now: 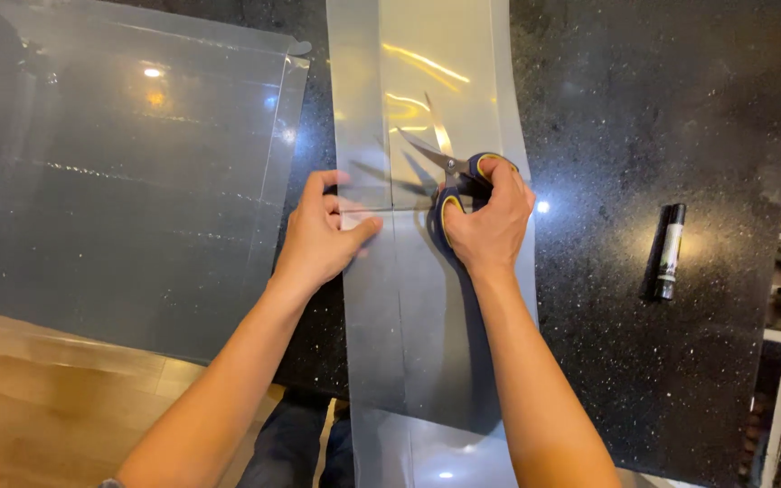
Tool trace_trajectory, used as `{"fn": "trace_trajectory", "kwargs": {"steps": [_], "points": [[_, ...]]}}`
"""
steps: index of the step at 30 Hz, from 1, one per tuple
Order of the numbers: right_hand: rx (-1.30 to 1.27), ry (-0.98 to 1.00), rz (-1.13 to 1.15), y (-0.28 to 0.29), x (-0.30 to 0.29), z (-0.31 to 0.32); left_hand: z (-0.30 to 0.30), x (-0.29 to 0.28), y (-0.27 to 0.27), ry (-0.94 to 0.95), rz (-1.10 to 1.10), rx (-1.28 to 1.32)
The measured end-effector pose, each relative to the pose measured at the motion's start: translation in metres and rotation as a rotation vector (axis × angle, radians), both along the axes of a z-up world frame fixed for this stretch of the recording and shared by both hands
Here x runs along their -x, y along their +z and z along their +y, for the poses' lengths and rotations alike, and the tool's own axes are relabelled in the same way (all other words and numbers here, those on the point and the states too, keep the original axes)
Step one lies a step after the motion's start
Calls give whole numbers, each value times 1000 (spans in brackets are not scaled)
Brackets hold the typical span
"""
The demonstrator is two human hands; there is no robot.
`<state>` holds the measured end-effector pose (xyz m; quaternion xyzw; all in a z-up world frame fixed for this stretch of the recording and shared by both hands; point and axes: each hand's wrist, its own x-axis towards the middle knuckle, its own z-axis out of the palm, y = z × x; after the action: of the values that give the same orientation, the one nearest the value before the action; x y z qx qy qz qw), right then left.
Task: Preparing clear plastic sheets by marking and cutting them to size.
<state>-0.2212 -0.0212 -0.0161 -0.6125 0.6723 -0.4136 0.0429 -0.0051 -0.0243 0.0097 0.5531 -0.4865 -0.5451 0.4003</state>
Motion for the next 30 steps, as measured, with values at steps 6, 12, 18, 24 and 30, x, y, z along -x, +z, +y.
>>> {"fn": "trace_trajectory", "kwargs": {"steps": [6,12,18,24,30], "points": [[30,-22,23,-6,6,-14,-8,3,-12,-38,-183,-65],[84,-57,-9,-14,17,-46,9,3,-3,38,-445,524],[164,-55,20,-23,27,-69,105,-31,26,-469,-466,698],[173,-58,31,-22,29,-73,143,-53,38,-901,-563,479],[259,128,-318,-15,32,-56,143,-52,40,-1023,-679,543]]}}
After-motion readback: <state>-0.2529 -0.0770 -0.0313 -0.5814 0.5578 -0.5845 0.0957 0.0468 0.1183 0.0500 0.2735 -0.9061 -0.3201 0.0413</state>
